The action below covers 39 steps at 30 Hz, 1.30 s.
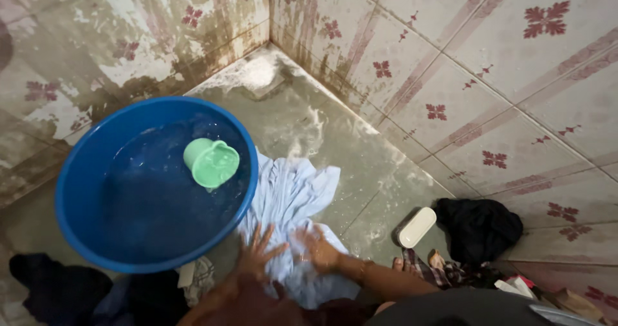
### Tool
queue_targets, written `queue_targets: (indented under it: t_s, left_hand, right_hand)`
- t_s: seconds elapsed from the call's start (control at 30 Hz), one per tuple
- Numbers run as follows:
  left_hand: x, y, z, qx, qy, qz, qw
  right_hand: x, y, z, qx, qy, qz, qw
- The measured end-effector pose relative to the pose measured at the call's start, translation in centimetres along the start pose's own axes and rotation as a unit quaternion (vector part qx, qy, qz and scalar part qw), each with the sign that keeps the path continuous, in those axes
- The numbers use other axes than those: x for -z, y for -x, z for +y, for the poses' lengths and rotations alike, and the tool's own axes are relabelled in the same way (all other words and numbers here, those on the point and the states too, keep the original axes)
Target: The person washes a light blue shirt and a dark blue garment by hand in a tiled room. They use a green cup to pour water from a blue basin onto the clothes and scrub them with a bar of soap on the floor.
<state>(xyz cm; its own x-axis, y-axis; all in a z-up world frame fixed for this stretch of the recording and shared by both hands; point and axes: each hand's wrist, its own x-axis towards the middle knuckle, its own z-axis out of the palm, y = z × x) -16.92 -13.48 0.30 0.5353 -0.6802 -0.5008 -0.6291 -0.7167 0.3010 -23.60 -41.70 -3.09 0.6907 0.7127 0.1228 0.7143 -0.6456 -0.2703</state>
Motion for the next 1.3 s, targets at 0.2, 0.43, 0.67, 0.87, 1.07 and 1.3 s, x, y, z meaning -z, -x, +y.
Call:
queue_targets:
  t_s: [0.2,0.43,0.67,0.87,1.07,1.3]
  left_hand:
    - [0.3,-8.4,-3.0,-0.031,0.187,0.355,0.915]
    - [-4.2,-1.8,1.3,-0.011,0.364,0.247,0.898]
    - [-1.2,1.0,1.6,0.009,0.339,0.148,0.929]
    - [3.1,-0.1,0.2,-0.196,0.344,-0.115,0.911]
    - [2.3,-7.0,-3.2,0.017,0.149,0.347,0.926]
    - [-4.6,0.3,-2.3,0.042,0.096,0.189,0.976]
  right_hand:
    - [-1.6,-9.0,3.7,-0.301,-0.29,0.258,0.871]
    - [-2.5,-4.5,-2.5,-0.199,-0.212,0.239,0.927]
    - [-1.8,-4.7,-4.1,-0.039,-0.127,0.315,0.94]
    - [0.6,-5.2,1.6,-0.059,-0.345,-0.149,0.925]
    - [2.6,-7.4,8.1,-0.393,-0.103,0.037,0.913]
    - [-0.3,-3.3,-1.0,-0.204,-0.269,-0.128,0.932]
